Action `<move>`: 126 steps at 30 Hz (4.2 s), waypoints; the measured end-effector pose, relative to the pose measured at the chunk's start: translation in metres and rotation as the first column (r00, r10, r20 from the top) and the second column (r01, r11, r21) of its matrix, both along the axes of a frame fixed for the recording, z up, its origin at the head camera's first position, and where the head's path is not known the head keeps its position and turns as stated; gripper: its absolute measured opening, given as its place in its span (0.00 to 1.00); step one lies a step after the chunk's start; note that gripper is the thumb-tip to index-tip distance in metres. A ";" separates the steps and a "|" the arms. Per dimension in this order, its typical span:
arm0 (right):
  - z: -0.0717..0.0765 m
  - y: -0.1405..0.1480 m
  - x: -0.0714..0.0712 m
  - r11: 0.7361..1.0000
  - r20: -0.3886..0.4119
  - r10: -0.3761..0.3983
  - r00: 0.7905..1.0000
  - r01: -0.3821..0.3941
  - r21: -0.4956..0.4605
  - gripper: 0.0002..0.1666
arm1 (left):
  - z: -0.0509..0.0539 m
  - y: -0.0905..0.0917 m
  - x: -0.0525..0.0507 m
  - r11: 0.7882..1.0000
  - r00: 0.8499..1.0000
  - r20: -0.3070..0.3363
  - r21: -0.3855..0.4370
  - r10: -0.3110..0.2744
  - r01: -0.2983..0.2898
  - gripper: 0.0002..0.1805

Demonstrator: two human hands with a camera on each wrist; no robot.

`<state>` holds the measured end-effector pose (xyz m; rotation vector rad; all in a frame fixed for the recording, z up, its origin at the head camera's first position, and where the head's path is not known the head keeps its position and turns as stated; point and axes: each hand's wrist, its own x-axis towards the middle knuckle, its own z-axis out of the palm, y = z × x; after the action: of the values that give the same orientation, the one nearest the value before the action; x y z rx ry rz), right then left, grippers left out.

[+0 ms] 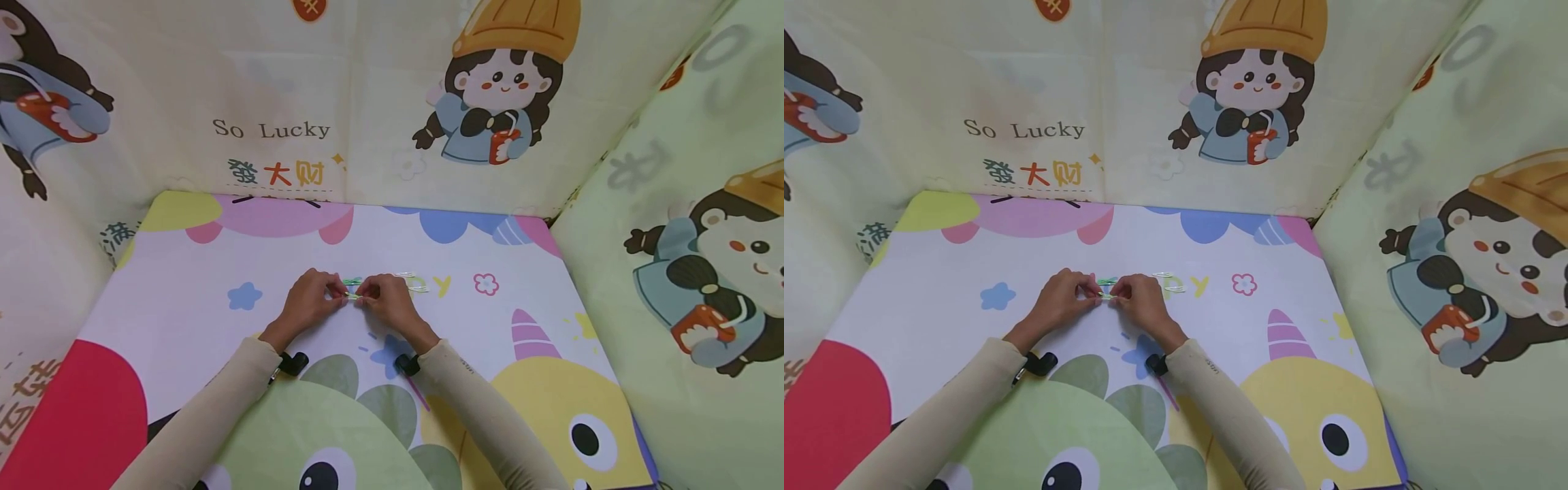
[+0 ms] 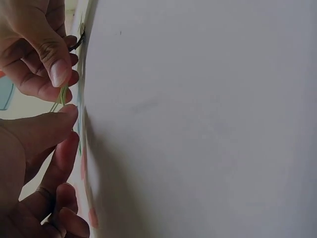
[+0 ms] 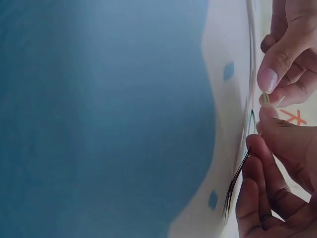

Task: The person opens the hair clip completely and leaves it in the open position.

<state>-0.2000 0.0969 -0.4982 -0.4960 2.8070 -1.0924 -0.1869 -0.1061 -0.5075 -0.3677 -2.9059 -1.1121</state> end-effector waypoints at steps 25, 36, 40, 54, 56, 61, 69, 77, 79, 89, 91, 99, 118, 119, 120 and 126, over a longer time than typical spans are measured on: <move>0.011 0.007 0.003 0.999 -0.001 -0.051 0.999 0.051 0.008 0.08 | 0.010 -0.001 0.005 1.000 1.000 0.030 -0.001 -0.004 0.004 0.12; 0.017 0.031 0.006 0.989 0.028 -0.135 0.990 0.137 -0.059 0.07 | 0.019 0.013 0.009 0.998 1.000 -0.008 0.066 -0.020 0.020 0.11; 0.017 0.039 0.007 0.987 0.017 -0.153 0.988 0.154 -0.053 0.07 | 0.021 0.022 0.009 0.998 1.000 -0.008 0.062 -0.019 0.020 0.10; 0.008 0.054 0.010 0.991 0.020 -0.133 0.991 0.133 0.000 0.05 | 0.013 0.048 0.008 0.997 0.997 -0.051 -0.054 -0.051 0.048 0.08; 0.006 0.054 0.009 0.992 0.027 -0.129 0.991 0.129 0.003 0.05 | 0.012 0.051 0.008 0.996 0.998 -0.052 -0.076 -0.046 0.042 0.07; 0.002 0.053 0.009 0.992 0.023 -0.127 0.992 0.127 0.023 0.05 | 0.008 0.057 0.008 0.991 0.994 -0.084 -0.122 -0.065 0.054 0.07; -0.001 0.049 0.009 0.991 -0.004 -0.120 0.993 0.120 0.055 0.05 | 0.003 0.059 0.009 0.986 0.989 -0.110 -0.143 -0.097 0.080 0.06; 0.000 0.050 0.011 0.992 0.003 -0.122 0.993 0.121 0.046 0.08 | 0.003 0.060 0.010 0.990 0.990 -0.106 -0.118 -0.088 0.076 0.06; 0.000 0.050 0.012 0.992 0.010 -0.118 0.993 0.118 0.037 0.08 | 0.002 0.061 0.011 0.992 0.992 -0.099 -0.109 -0.080 0.069 0.07; 0.005 0.054 0.014 0.991 0.087 -0.112 0.990 0.118 -0.069 0.05 | 0.004 0.056 0.011 0.999 0.999 -0.039 0.013 -0.032 0.033 0.07; 0.007 0.054 0.015 0.988 0.091 -0.113 0.989 0.122 -0.097 0.04 | 0.007 0.054 0.011 0.998 0.999 -0.023 0.062 -0.027 0.028 0.07; 0.008 0.056 0.015 0.958 0.065 -0.105 0.992 0.119 -0.260 0.03 | 0.015 0.049 0.012 0.957 0.999 0.021 0.288 -0.029 0.021 0.07; 0.014 0.053 0.017 0.870 0.196 -0.116 0.974 0.195 -0.453 0.04 | 0.016 0.042 0.016 0.811 0.972 0.206 0.584 -0.117 -0.026 0.10; 0.014 0.053 0.017 0.870 0.198 -0.119 0.973 0.198 -0.452 0.04 | 0.016 0.041 0.016 0.807 0.971 0.209 0.589 -0.117 -0.029 0.10; 0.014 0.053 0.017 0.870 0.200 -0.123 0.972 0.202 -0.450 0.04 | 0.016 0.041 0.016 0.805 0.971 0.211 0.593 -0.117 -0.031 0.10; 0.015 0.053 0.017 0.857 0.224 -0.115 0.968 0.211 -0.469 0.03 | 0.016 0.042 0.016 0.800 0.968 0.224 0.598 -0.115 -0.044 0.10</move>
<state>-0.1827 0.1498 -0.4836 -0.1666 2.4253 -1.8016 -0.1713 -0.0645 -0.4912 -0.2720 -2.5165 -2.1272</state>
